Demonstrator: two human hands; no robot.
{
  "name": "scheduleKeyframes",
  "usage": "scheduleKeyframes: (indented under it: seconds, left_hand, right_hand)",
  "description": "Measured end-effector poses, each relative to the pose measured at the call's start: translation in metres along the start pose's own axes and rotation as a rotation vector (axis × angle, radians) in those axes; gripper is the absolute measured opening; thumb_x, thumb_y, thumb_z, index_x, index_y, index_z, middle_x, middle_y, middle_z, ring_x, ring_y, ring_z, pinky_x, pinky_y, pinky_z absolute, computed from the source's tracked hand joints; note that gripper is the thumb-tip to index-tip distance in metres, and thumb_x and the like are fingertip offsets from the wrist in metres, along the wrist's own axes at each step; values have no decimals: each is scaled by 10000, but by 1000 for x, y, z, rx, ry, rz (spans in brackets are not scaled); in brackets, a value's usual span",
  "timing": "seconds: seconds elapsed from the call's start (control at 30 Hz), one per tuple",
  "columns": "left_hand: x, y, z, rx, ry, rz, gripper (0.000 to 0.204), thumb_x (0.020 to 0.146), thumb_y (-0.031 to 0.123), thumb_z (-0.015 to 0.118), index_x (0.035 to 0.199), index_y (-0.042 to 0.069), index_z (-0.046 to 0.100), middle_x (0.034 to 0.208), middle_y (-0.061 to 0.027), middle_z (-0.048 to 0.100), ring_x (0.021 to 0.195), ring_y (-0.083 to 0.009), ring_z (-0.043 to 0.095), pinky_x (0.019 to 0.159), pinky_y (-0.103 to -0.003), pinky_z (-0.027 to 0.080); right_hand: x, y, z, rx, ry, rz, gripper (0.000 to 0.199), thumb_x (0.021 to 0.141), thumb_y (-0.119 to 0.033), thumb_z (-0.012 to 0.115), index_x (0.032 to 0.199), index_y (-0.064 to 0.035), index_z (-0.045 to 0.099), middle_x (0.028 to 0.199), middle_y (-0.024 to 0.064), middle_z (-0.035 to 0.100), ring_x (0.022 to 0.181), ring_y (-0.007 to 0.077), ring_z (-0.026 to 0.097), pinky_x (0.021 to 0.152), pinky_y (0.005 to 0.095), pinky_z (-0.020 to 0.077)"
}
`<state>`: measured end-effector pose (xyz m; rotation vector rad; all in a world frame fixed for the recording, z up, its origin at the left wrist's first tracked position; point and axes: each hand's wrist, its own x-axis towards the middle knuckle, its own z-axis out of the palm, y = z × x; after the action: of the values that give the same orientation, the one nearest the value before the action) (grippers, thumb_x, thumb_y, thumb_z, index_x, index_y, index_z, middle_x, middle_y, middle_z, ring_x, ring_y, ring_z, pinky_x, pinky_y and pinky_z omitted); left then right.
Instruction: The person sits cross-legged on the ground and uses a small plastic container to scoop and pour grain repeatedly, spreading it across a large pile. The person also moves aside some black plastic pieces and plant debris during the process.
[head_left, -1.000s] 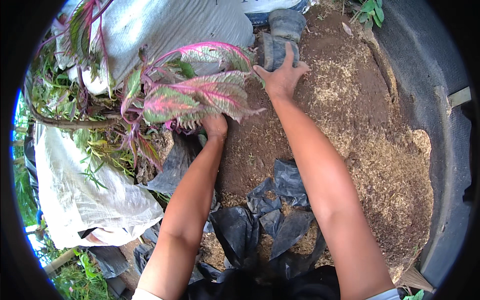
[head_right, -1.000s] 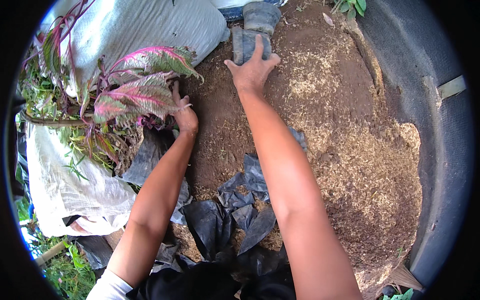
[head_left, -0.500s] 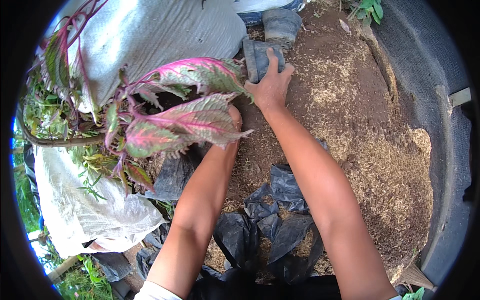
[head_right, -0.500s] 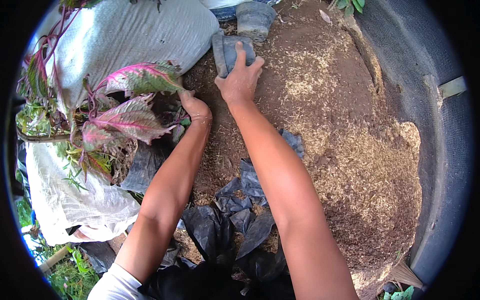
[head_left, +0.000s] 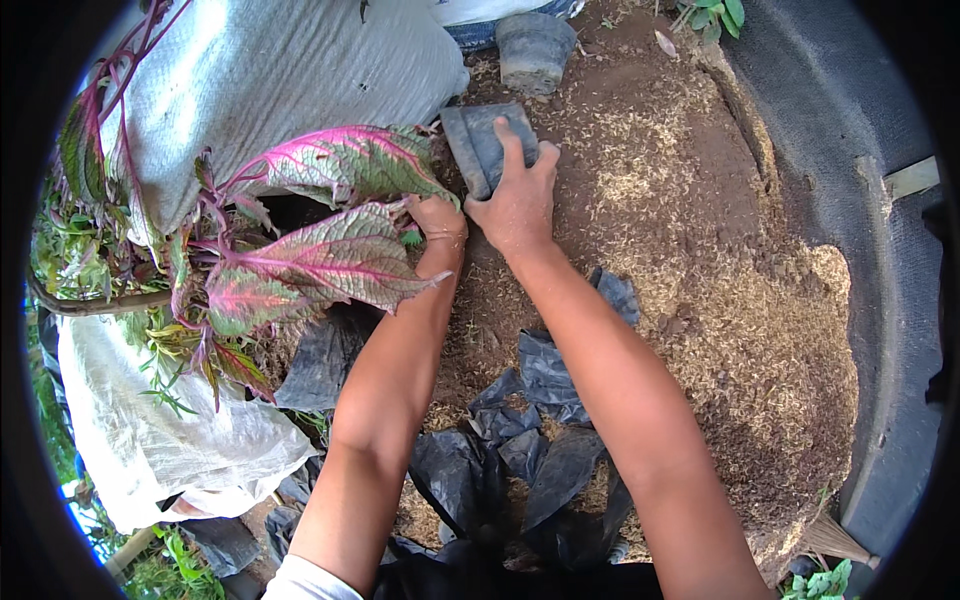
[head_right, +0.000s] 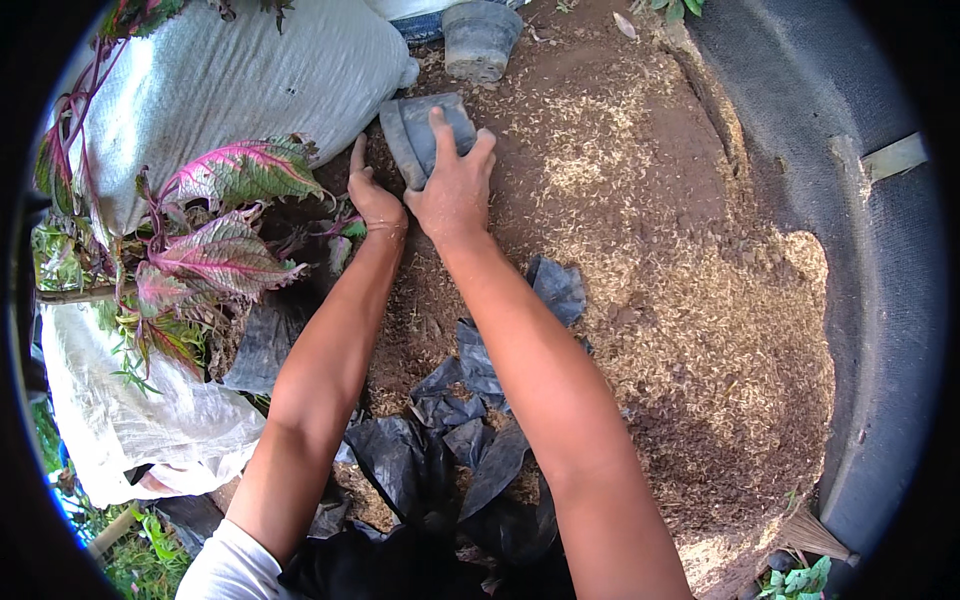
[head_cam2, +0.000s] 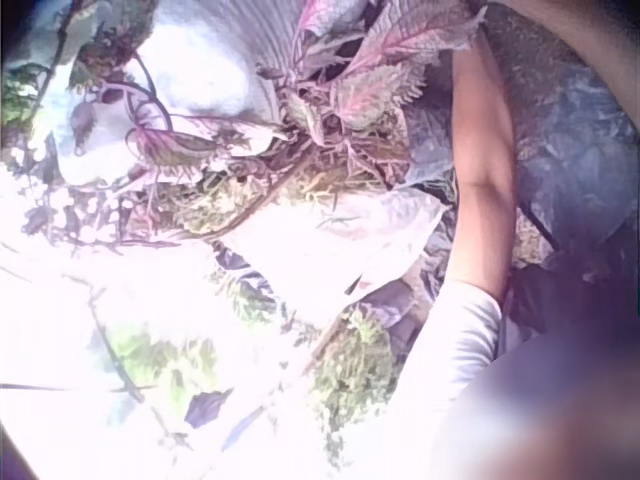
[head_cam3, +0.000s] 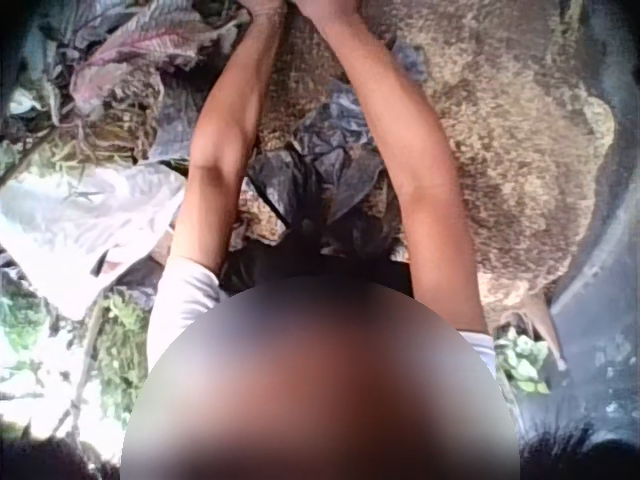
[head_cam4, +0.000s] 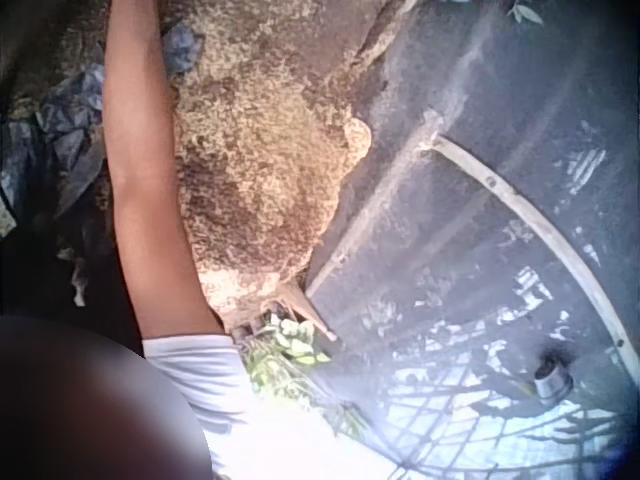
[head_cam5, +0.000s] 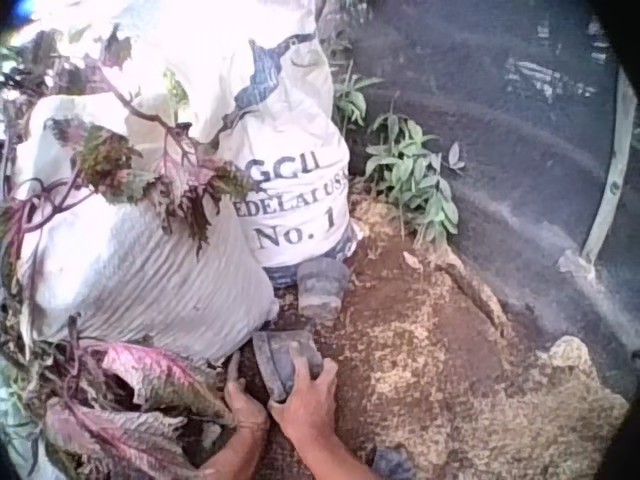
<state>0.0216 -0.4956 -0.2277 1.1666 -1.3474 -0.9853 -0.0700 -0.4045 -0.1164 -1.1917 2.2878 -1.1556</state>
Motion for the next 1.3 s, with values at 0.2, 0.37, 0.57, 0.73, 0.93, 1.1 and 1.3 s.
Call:
scheduleKeyframes:
  seconds: [0.2,0.37,0.57,0.73,0.93,1.1,1.3]
  left_hand:
    - [18,-16,16,-585,-128,-225,773,990,304,314,1650,-96,364,1670,-228,458,1543,-331,431,1305,-448,309]
    - [1,44,13,-749,-139,-230,805,1051,390,307,1675,-117,259,1722,-249,359,1588,-351,366,1344,-447,231]
    - [-30,107,-18,-952,-275,-258,752,1094,397,336,1616,-144,357,1724,-267,355,1638,-371,284,1357,-483,258]
    - [-2,92,-45,419,-425,-223,583,1111,309,463,1592,-21,479,1691,-272,423,1590,-403,381,1301,-479,302]
    - [7,51,-24,779,-359,77,713,1063,332,530,1638,-56,369,1711,-317,345,1586,-460,335,1329,-502,231]
    - [19,41,0,683,-371,173,773,1009,297,469,1664,-75,299,1715,-320,330,1595,-458,319,1332,-494,231]
    - [53,15,51,587,-319,337,764,960,264,481,1618,-107,368,1624,-365,439,1515,-505,417,1305,-510,279]
  right_hand:
    - [-4,1,-5,35,-21,9,1160,662,-101,977,1650,-261,390,1509,303,308,1353,555,471,1143,559,483]
    - [-9,6,-23,141,-32,5,1135,679,-188,992,1641,-204,389,1479,298,355,1315,497,514,1127,529,494]
    - [-17,22,-66,780,-141,459,1066,899,-361,873,1672,9,238,1590,292,421,1432,361,550,1175,443,544]
    - [16,40,-94,923,-143,496,1043,963,-345,818,1687,35,169,1584,322,397,1443,356,536,1145,427,584]
    - [68,73,-118,539,218,515,1087,874,-324,918,1682,-66,238,1524,319,403,1377,427,564,1134,501,568]
    - [103,99,-130,-162,352,411,1165,793,-393,981,1693,-193,269,1511,315,336,1369,463,526,1200,548,472]
    - [134,120,-93,-131,277,302,1203,746,-412,1007,1691,-235,285,1539,246,308,1337,459,557,1213,511,490]
